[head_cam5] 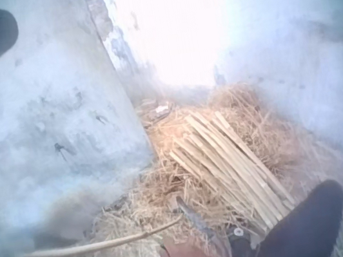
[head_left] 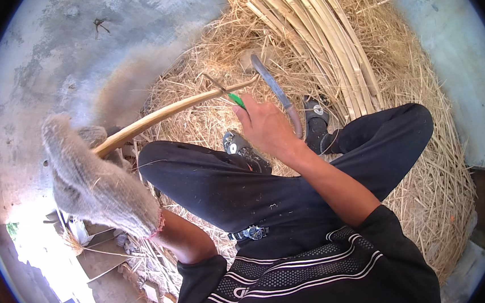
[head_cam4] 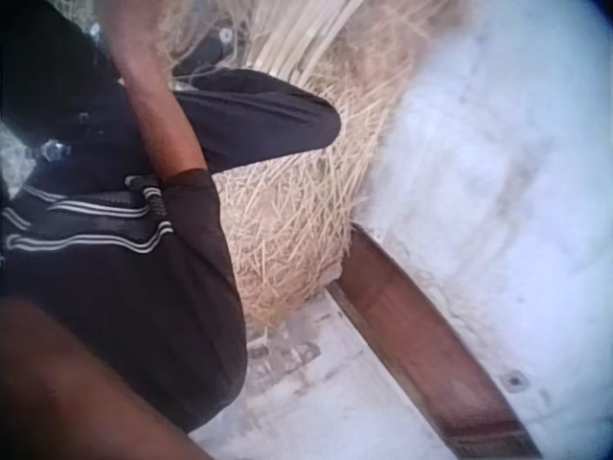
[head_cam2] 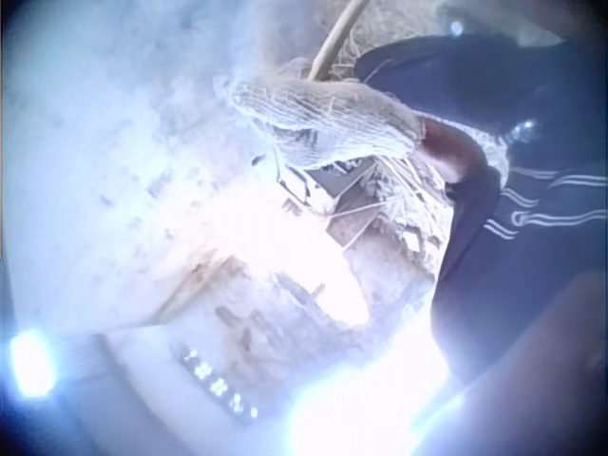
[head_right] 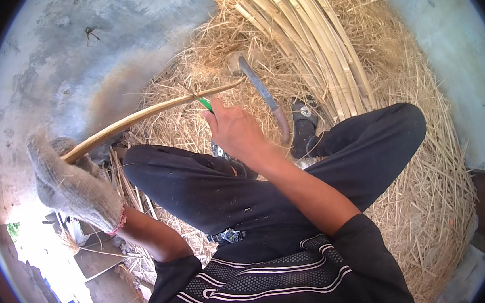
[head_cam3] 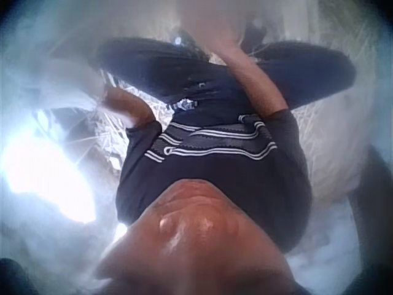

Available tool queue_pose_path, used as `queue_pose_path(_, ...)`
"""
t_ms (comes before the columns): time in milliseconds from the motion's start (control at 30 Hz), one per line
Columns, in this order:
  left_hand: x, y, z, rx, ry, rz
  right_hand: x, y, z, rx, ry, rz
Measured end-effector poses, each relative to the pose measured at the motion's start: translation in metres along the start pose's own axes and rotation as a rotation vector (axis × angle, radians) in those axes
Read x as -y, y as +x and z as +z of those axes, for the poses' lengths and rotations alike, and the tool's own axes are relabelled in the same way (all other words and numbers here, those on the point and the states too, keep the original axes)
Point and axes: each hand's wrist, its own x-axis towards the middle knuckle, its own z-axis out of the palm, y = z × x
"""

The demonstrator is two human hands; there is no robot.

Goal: The person sits cross-legged on a straw-covered floor and uses a green-handled knife to peel the outer layer off a long bamboo stick. They hold the stick with a gloved left hand and scrape the surface with the knife in their right hand, generating thin strips of bamboo peel.

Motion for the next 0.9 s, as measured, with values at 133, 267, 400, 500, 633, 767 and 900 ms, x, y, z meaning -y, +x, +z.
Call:
queue_pose_path(133,0.029,0.021,-0.022,-0.001,0.341,0.638,0.012,-0.004,0.002,0.040,-0.120,0.041)
queue_pose_path(267,0.038,0.034,-0.028,0.012,0.725,1.218,-0.131,-0.026,0.045,0.176,-0.388,0.333)
queue_pose_path(400,0.043,0.012,-0.022,0.066,0.478,0.871,-0.172,-0.037,0.054,-0.125,-0.474,0.310)
queue_pose_path(500,0.047,0.014,-0.027,-0.028,0.472,0.725,-0.055,0.015,-0.008,-0.020,-0.046,0.214)
queue_pose_path(633,0.047,0.018,-0.021,-0.050,0.417,0.686,0.007,-0.001,-0.025,0.041,0.095,0.060)
queue_pose_path(767,0.044,0.014,-0.021,-0.079,0.504,0.741,-0.001,-0.009,0.004,-0.033,-0.083,0.079)
queue_pose_path(900,0.051,0.024,-0.030,0.012,0.545,0.835,-0.009,-0.008,0.011,0.064,-0.167,0.093)
